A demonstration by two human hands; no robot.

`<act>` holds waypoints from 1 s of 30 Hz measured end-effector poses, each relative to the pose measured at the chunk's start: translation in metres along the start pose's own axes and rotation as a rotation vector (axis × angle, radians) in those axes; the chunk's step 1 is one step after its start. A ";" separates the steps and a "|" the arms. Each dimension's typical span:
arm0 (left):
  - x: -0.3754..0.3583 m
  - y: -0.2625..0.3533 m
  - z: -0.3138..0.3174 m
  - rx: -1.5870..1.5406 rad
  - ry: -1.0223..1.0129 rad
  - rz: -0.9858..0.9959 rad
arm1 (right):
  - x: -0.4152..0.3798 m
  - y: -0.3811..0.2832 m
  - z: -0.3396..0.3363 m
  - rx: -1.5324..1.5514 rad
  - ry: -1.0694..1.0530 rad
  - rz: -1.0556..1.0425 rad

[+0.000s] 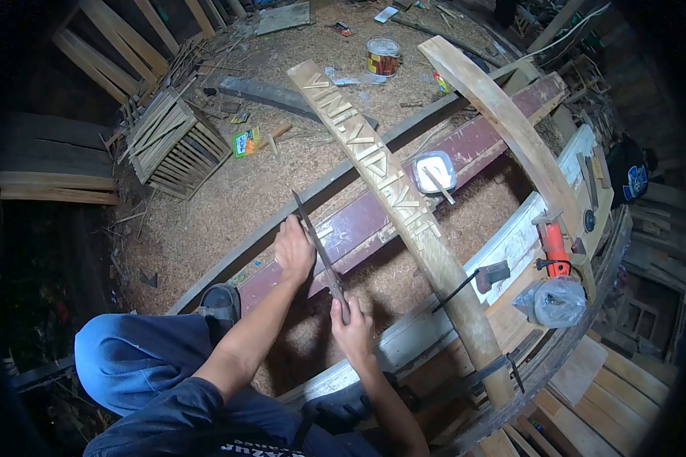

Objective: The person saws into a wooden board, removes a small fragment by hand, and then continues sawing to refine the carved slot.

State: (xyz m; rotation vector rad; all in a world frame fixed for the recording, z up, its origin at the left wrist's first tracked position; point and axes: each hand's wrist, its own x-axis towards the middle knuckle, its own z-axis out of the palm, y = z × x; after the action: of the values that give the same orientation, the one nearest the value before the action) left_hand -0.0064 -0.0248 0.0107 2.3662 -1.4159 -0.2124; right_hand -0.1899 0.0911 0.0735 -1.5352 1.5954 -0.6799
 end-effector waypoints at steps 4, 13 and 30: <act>0.001 0.003 0.001 0.045 -0.004 -0.014 | -0.003 0.001 -0.011 -0.030 -0.058 0.031; 0.000 0.003 0.001 0.146 -0.048 -0.003 | 0.017 -0.016 -0.005 -0.011 -0.095 0.011; 0.003 0.005 0.003 0.259 -0.014 -0.023 | 0.024 -0.014 -0.001 0.017 -0.058 -0.037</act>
State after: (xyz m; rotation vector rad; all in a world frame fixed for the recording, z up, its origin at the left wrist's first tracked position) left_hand -0.0098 -0.0302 0.0098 2.5922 -1.5019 -0.0536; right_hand -0.1823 0.0655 0.0811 -1.5615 1.5178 -0.6618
